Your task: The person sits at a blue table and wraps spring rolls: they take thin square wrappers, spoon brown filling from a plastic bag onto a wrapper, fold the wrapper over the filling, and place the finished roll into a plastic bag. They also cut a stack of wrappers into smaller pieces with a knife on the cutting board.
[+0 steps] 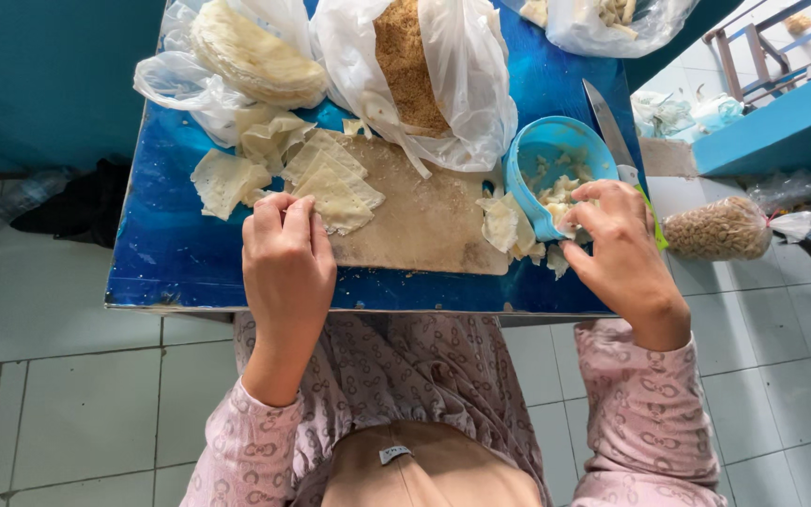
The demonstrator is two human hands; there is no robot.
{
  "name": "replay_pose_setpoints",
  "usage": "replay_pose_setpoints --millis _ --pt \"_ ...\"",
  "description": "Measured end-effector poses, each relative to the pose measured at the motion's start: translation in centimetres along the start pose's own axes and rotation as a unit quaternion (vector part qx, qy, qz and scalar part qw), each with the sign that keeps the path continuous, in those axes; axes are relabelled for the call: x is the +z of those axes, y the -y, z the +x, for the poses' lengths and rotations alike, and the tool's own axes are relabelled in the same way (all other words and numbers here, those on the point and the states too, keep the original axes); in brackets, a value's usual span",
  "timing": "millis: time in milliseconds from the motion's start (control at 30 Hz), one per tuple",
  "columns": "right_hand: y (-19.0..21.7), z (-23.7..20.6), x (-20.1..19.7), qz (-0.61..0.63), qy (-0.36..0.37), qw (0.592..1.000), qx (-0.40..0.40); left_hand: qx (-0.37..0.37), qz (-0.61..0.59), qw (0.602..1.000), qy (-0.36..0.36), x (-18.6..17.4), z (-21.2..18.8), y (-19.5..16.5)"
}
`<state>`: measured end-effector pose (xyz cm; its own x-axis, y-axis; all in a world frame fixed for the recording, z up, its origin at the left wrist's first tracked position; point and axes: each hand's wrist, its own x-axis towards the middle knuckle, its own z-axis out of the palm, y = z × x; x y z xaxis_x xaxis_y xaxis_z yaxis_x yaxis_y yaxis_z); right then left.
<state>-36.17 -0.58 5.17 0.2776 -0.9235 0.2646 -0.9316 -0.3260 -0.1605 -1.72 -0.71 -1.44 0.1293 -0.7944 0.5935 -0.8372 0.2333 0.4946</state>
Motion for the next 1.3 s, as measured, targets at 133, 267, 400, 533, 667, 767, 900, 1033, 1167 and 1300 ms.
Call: replay_pose_setpoints --millis 133,267,400,533,667,767,900,1033,1167,1300 --pt "0.0 0.4 -0.6 0.003 0.016 1.000 -0.008 -0.002 -0.001 1.000 0.001 0.0 0.0 0.0" --pt "1.3 0.6 -2.2 0.072 0.028 0.997 -0.003 -0.003 0.020 1.000 -0.009 0.2 -0.1 0.0" --pt "4.8 3.3 -0.5 0.195 0.005 0.975 -0.102 -0.027 -0.019 0.999 -0.020 0.5 0.2 0.7" --pt "9.5 8.7 5.3 0.261 0.068 0.943 -0.197 -0.041 -0.091 0.995 -0.026 0.5 1.1 1.9" --pt "12.5 13.9 9.7 0.195 0.058 0.948 -0.246 -0.046 -0.056 0.997 0.013 0.6 2.3 2.4" --pt "12.9 15.0 10.2 0.062 0.075 0.958 -0.269 -0.048 -0.011 0.999 0.013 1.1 2.9 2.4" --pt "12.4 14.0 9.1 -0.129 0.020 0.957 -0.258 -0.045 0.013 0.999 0.013 1.5 2.7 2.4" --pt "13.0 12.6 8.7 -0.166 -0.013 0.939 -0.301 -0.038 0.025 0.999 0.005 1.7 2.4 2.3" --pt "13.1 13.6 8.3 -0.228 -0.005 0.927 -0.299 -0.034 0.037 0.999 0.012 1.5 2.4 2.1" --pt "12.5 15.2 8.0 -0.242 -0.009 0.930 -0.277 -0.031 0.040 0.999 0.010 1.3 2.5 2.0"
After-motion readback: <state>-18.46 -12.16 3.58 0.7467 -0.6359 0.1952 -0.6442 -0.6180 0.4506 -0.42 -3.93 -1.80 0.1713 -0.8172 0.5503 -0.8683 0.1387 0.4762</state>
